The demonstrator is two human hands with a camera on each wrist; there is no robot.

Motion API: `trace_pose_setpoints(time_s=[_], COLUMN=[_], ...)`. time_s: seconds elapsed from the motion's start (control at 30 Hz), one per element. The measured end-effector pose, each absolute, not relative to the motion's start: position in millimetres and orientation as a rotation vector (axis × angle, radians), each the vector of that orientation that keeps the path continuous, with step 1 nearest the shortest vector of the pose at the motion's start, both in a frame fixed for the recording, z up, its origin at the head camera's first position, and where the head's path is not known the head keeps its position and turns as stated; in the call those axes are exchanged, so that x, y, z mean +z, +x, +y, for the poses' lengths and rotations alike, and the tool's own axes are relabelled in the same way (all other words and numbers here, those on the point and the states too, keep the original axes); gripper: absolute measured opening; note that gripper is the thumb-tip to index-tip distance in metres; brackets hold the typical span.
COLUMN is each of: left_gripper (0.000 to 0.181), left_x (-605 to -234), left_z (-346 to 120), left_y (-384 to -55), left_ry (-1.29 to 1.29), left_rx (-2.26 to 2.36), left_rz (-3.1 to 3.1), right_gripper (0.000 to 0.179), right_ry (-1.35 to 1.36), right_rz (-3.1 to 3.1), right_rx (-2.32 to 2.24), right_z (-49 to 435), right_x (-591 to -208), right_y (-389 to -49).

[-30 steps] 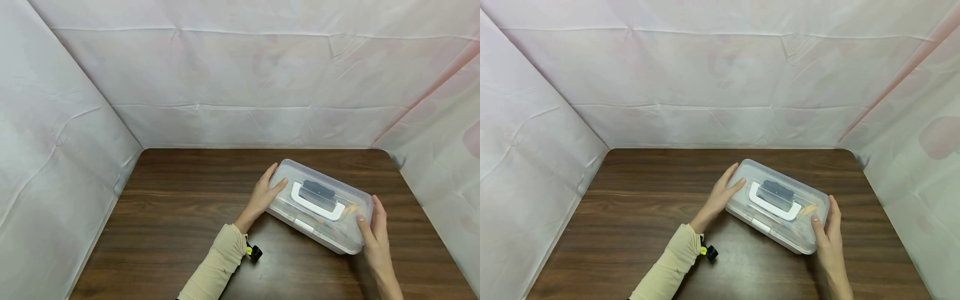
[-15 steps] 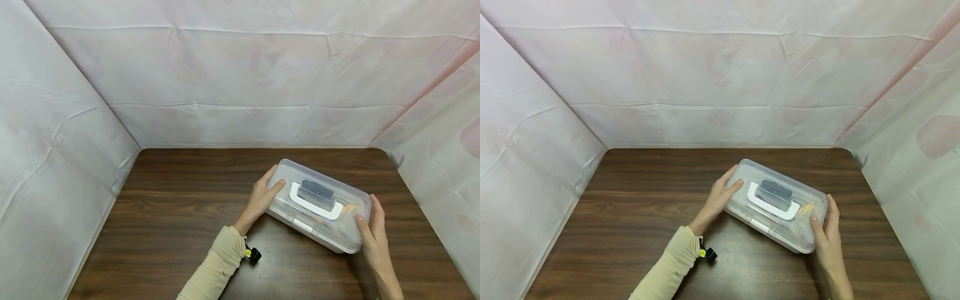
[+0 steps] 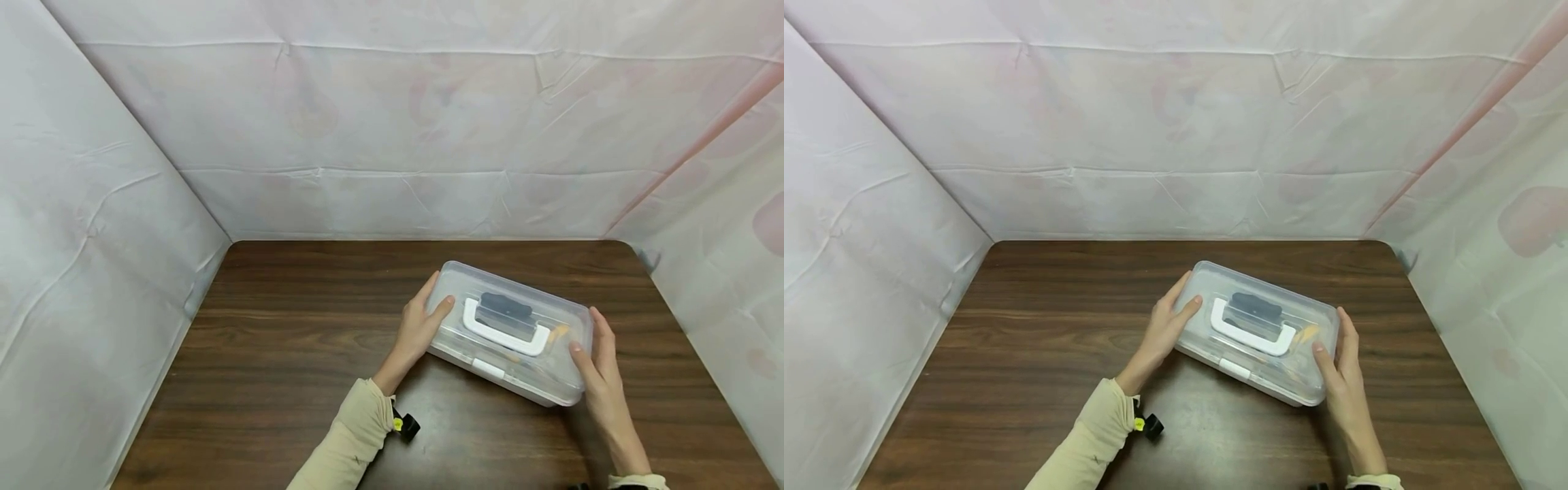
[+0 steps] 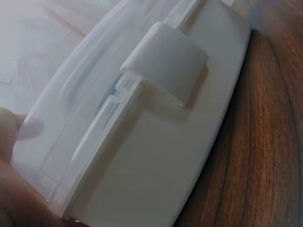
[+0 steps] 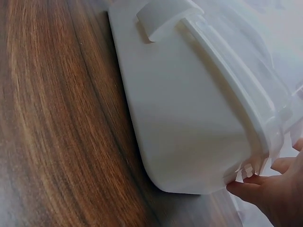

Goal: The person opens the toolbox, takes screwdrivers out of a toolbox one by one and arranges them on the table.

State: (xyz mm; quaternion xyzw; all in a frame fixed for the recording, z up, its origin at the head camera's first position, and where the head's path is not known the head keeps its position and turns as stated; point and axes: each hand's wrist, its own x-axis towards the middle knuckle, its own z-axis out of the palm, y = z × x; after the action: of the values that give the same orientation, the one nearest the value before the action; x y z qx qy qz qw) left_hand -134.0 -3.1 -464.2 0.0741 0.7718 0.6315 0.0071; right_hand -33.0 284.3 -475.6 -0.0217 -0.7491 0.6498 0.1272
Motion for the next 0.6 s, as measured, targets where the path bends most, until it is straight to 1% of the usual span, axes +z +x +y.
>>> trace_pose_setpoints(time_s=[0.33, 0.6], left_gripper=[0.064, 0.065], left_x=[-467, -467], left_z=[-18, -24], left_y=[-129, -123], left_ry=[0.175, 0.110], left_rx=[2.026, 2.057], left_rz=[2.414, 2.399], right_gripper=[0.070, 0.069], right_ry=[0.020, 0.076], right_rz=[-2.205, -2.260], right_rx=[1.907, 1.858], right_z=[276, 271], right_x=[-479, -480], right_y=[-50, -56])
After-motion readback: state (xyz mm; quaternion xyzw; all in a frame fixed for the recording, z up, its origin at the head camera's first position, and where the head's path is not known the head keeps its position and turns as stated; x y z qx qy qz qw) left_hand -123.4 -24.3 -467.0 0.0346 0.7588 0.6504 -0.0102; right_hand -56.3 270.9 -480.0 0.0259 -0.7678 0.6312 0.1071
